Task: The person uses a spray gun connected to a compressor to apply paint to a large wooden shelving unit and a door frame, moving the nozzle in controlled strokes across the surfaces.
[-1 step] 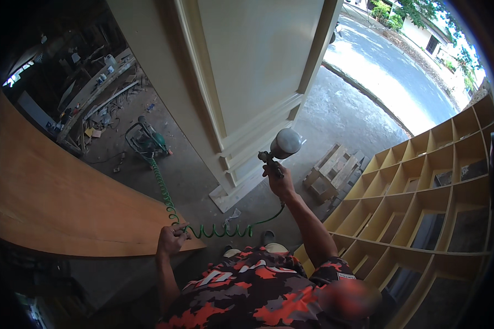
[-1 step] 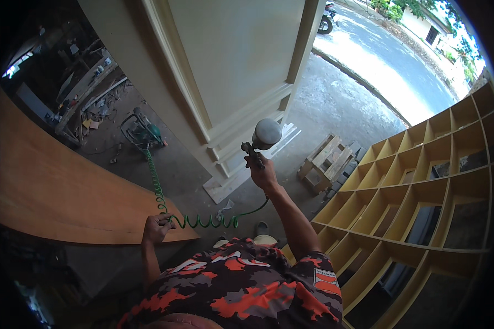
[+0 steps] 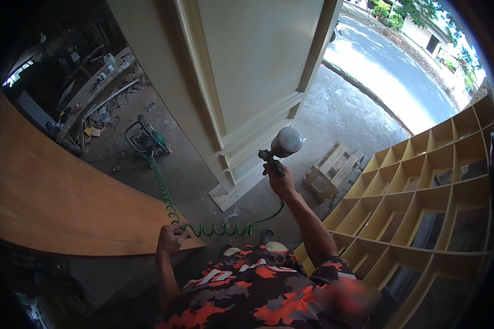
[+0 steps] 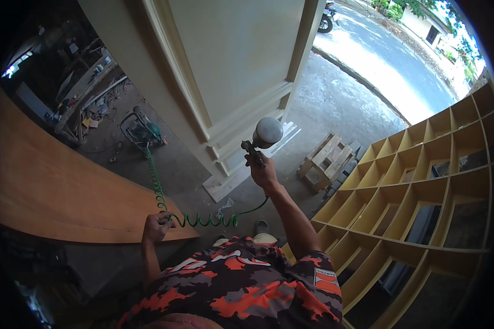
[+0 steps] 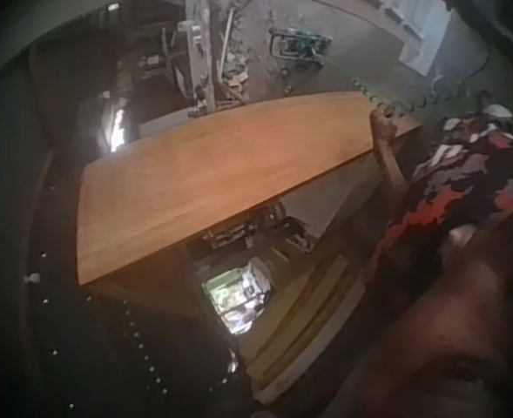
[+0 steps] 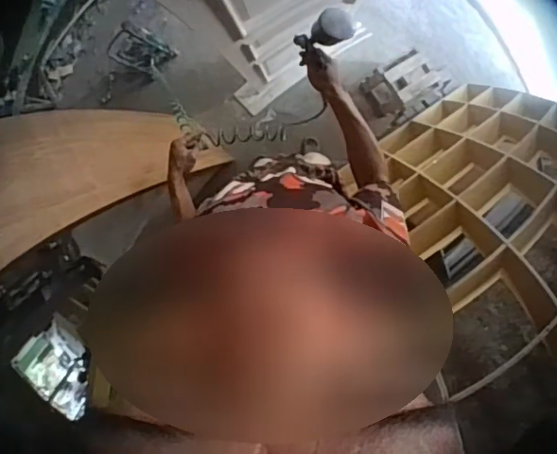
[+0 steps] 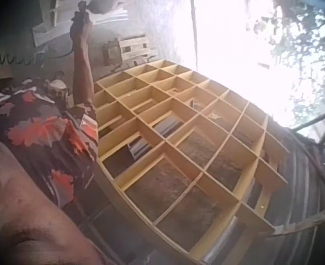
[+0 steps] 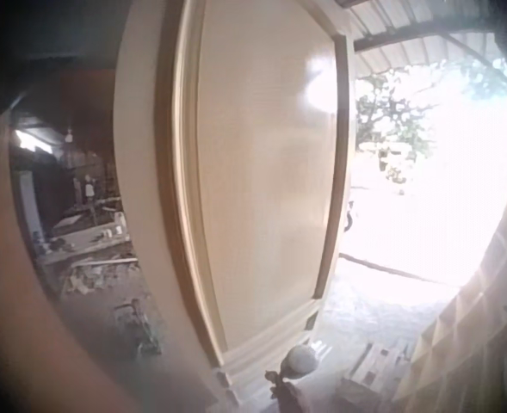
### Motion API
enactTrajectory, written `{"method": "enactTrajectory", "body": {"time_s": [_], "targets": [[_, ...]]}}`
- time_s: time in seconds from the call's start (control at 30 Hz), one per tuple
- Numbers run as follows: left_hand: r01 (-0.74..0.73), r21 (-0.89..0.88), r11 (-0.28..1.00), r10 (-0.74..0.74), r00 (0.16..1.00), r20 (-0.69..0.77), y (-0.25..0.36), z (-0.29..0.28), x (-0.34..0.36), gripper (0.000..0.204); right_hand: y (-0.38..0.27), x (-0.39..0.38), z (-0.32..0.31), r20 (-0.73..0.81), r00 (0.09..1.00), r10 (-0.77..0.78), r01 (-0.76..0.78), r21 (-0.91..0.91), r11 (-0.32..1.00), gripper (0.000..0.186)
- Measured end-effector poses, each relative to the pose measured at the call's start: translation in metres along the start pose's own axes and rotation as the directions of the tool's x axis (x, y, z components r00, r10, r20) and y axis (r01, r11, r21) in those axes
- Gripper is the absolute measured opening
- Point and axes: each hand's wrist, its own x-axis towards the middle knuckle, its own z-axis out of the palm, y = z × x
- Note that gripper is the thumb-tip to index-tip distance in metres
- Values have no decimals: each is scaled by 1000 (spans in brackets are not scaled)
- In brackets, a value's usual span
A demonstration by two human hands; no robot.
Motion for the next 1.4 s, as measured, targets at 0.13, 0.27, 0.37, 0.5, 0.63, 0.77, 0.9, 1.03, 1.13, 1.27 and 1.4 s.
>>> {"method": "enactTrajectory", "body": {"time_s": [0.13, 0.27, 0.37, 0.5, 0.63, 0.77, 0.9, 1.03, 1.13, 1.27, 1.4], "targets": [[2, 83, 997, -2, 1000, 3, -3, 8, 6, 45, 5, -11, -8, -79, 984, -162, 160, -29, 987, 21], [50, 157, 986, -39, 997, -69, -42, 23, 17, 42, -9, -34, -13, -93, 968, -235, 235, -9, 972, 14], [61, 141, 988, -45, 992, -116, -101, 39, 31, 38, -21, -60, -17, -57, 963, -262, 261, -20, 965, 11], [81, 18, 997, -75, 977, -202, -161, 75, 49, 37, -43, -100, -10, 100, 988, -117, 113, 37, 993, 7], [205, -30, 978, -207, 961, -182, -234, 98, 85, 46, -69, -137, 18, 237, 959, -156, 120, 157, 980, 9], [216, -48, 975, -221, 935, -277, -249, 102, 88, 54, -100, -169, 49, 516, 854, 73, -135, 83, 987, 10], [85, -170, 982, -128, 957, -259, -238, 83, 81, 46, -109, -195, 93, 609, 778, -154, 65, 166, 984, 13], [-150, -413, 898, 44, 966, -257, -118, 37, 30, 34, -121, -220, 124, 618, 776, -130, 14, 189, 982, 21], [-219, -608, 763, 110, 971, -212, -43, -3, -32, 28, -135, -228, 135, 686, 728, -12, -84, 107, 991, 25], [-281, -546, 789, 202, 958, -202, -15, -24, -87, 20, -134, -233, 166, 686, 715, -136, 40, 155, 987, 26], [-280, -490, 825, 195, 956, -217, -26, -41, -102, 16, -150, -238, 192, 736, 676, -38, -93, 137, 986, 27]]}}
